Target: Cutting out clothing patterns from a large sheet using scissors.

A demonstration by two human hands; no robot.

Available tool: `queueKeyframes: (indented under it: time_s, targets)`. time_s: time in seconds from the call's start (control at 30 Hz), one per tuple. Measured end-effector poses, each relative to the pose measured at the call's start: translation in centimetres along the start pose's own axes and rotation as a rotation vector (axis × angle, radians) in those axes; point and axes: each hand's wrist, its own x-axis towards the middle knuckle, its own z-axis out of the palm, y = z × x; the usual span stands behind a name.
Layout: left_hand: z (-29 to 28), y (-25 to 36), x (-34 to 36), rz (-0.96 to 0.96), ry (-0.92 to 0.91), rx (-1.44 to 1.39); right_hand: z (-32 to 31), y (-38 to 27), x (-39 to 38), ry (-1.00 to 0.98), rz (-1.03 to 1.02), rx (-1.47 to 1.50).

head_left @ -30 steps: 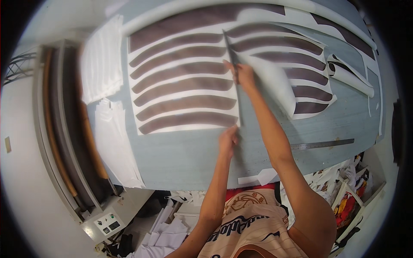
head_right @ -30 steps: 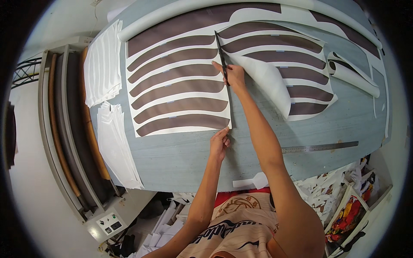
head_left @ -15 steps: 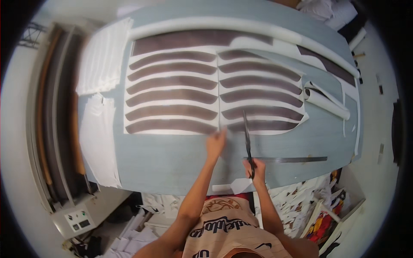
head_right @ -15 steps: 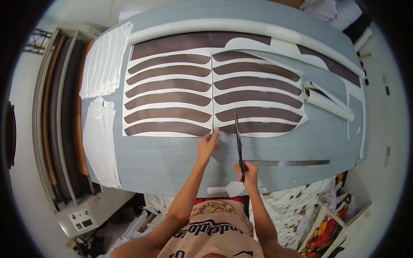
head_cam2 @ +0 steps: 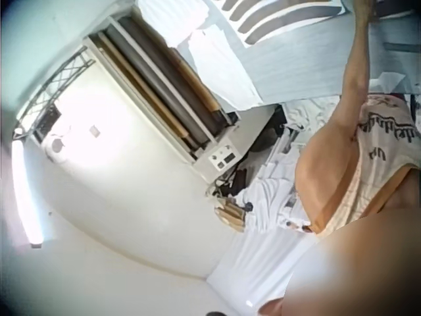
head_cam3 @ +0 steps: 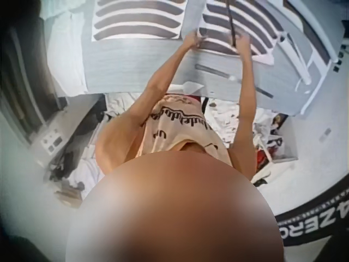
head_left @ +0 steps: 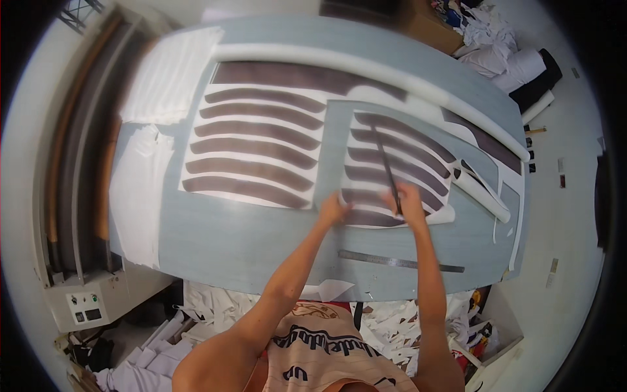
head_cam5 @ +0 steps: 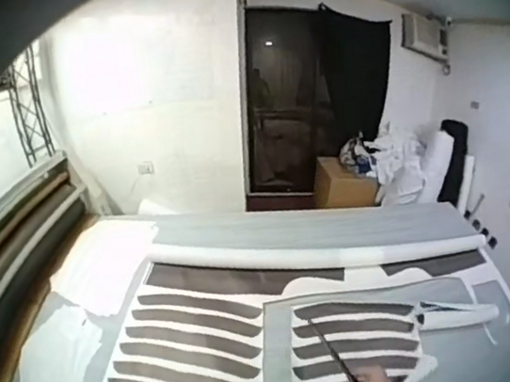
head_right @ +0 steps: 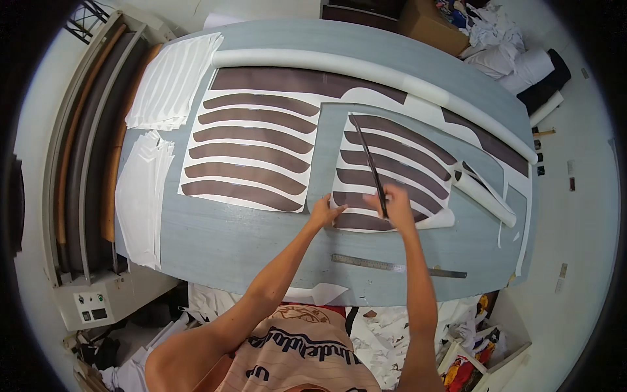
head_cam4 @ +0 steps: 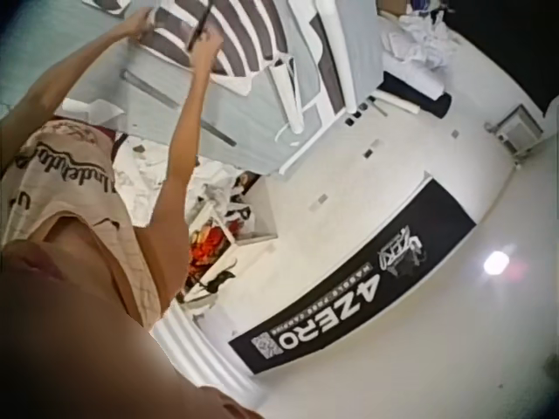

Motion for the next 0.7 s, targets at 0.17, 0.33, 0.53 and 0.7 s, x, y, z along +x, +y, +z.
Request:
queueKeyframes:
  time_s: [0.17,0.33,0.53,0.7]
  targets:
    - [-3.9,6.2,3.3,0.036,0.356,-0.149,-2.9,0.5,16.9,-0.33,0.172,-0.035]
    - [-4.2,10.9,14.5,-0.176,0.298,-1.398,-4.3,4.0,26.2,-0.489,0.262,-0.161]
    - [-2.7,13.4,25.4,-0.149,0.393,-1.672,-4.5,8.8,32.2,-0.623,0.267,-0.19]
    - [-3.3,14.5,29.9,-0.157,0.736,-1.908,-3.0,11.3,35.8,-0.654,0.288,-0.12]
